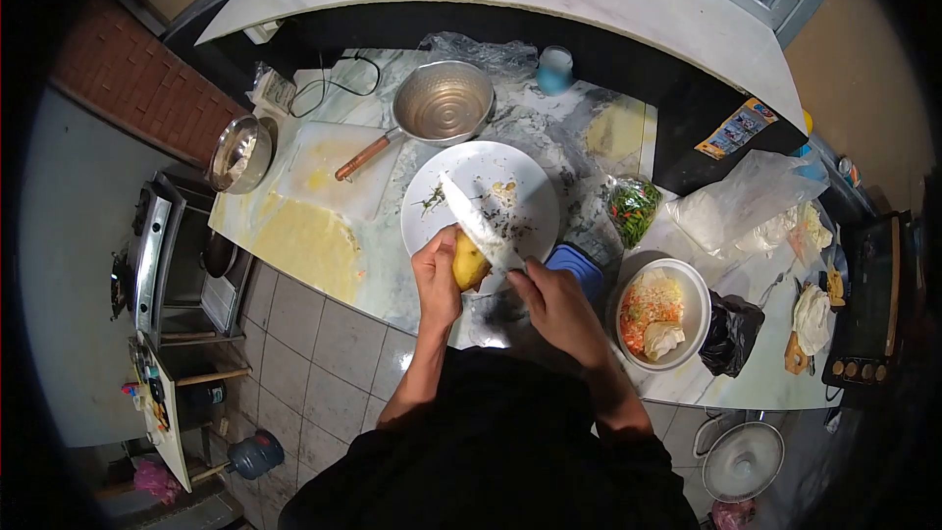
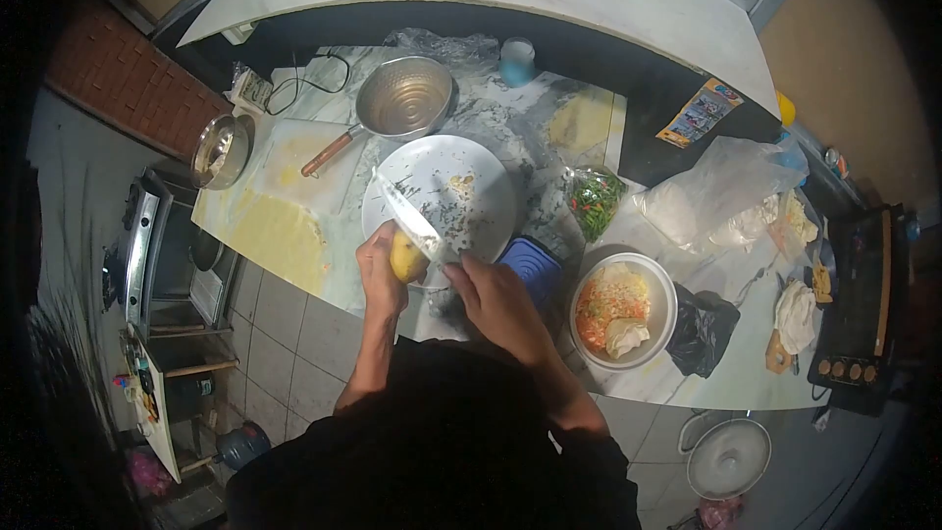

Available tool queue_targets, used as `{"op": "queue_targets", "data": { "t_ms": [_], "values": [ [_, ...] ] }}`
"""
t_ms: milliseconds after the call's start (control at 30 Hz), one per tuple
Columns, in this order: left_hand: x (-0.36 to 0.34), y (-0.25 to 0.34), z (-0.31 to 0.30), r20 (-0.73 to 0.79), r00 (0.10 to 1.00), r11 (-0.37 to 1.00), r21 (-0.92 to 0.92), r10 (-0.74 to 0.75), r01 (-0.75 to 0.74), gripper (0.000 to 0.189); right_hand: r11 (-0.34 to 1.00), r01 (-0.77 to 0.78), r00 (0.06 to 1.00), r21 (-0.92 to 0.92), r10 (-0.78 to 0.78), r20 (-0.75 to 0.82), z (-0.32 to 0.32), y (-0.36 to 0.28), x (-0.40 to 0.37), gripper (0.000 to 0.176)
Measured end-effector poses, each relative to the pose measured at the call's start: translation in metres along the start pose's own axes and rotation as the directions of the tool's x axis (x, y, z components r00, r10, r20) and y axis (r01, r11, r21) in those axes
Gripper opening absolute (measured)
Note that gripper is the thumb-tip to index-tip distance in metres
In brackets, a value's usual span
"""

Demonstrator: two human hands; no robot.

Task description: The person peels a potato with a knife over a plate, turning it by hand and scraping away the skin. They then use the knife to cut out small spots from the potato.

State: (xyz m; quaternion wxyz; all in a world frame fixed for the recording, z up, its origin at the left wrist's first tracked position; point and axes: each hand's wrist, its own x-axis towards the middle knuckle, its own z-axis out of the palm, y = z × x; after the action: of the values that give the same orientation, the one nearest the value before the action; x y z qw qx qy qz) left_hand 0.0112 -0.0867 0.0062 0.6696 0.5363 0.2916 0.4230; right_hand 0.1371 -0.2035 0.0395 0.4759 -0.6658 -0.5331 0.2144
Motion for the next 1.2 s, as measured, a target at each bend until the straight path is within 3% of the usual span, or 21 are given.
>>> {"op": "queue_targets", "data": {
  "t_ms": [167, 267, 533, 667, 733, 867, 933, 1067, 1133, 1200],
  "values": [
    [-0.001, -0.005, -0.005, -0.021, 1.000, 0.998, 0.070, 0.001, 0.001, 0.048, 0.999, 0.026, 1.000, 0.043, -0.026, -0.007, 0.010, 0.003, -0.004, 0.022],
    [-0.002, -0.005, -0.002, -0.062, 0.998, 0.999, 0.032, -0.022, 0.024, 0.046, 0.999, -0.029, 0.999, -0.021, 0.028, -0.023, 0.006, 0.001, -0.002, 0.022],
    [-0.002, -0.012, -0.001, -0.105, 0.995, 0.997, 0.073, -0.004, 0.012, 0.036, 1.000, -0.024, 0.998, -0.008, 0.023, -0.058, 0.006, -0.001, -0.001, 0.021],
    [-0.004, -0.009, -0.006, 0.058, 0.997, 0.997, -0.044, -0.056, 0.058, 0.037, 0.999, -0.031, 0.999, 0.018, 0.031, -0.006, 0.007, 0.001, -0.003, 0.020],
    [-0.004, -0.013, 0.001, -0.101, 0.995, 0.997, 0.067, -0.025, 0.032, 0.037, 0.999, -0.044, 0.998, -0.001, 0.044, -0.054, 0.009, 0.004, -0.001, 0.020],
    [-0.005, -0.007, -0.001, -0.005, 0.998, 0.998, 0.005, -0.064, 0.064, 0.037, 1.000, -0.021, 1.000, 0.002, 0.021, -0.019, 0.009, 0.000, -0.003, 0.020],
    [-0.004, -0.010, 0.004, -0.127, 0.992, 0.998, 0.060, -0.022, 0.030, 0.038, 0.999, -0.031, 0.996, -0.011, 0.030, -0.081, 0.009, 0.004, 0.001, 0.021],
    [-0.005, -0.004, -0.003, 0.019, 0.991, 0.990, -0.022, -0.136, 0.136, 0.038, 0.999, -0.034, 0.999, -0.021, 0.034, -0.029, 0.008, 0.004, -0.001, 0.021],
    [-0.004, -0.007, 0.004, -0.079, 0.995, 0.998, 0.027, -0.062, 0.064, 0.037, 0.997, -0.039, 0.995, -0.063, 0.032, -0.096, 0.009, 0.007, 0.002, 0.022],
    [-0.004, -0.005, 0.001, -0.060, 0.997, 0.998, 0.044, -0.038, 0.041, 0.037, 0.998, -0.025, 0.996, -0.055, 0.020, -0.091, 0.008, 0.005, 0.003, 0.022]
  ]
}}
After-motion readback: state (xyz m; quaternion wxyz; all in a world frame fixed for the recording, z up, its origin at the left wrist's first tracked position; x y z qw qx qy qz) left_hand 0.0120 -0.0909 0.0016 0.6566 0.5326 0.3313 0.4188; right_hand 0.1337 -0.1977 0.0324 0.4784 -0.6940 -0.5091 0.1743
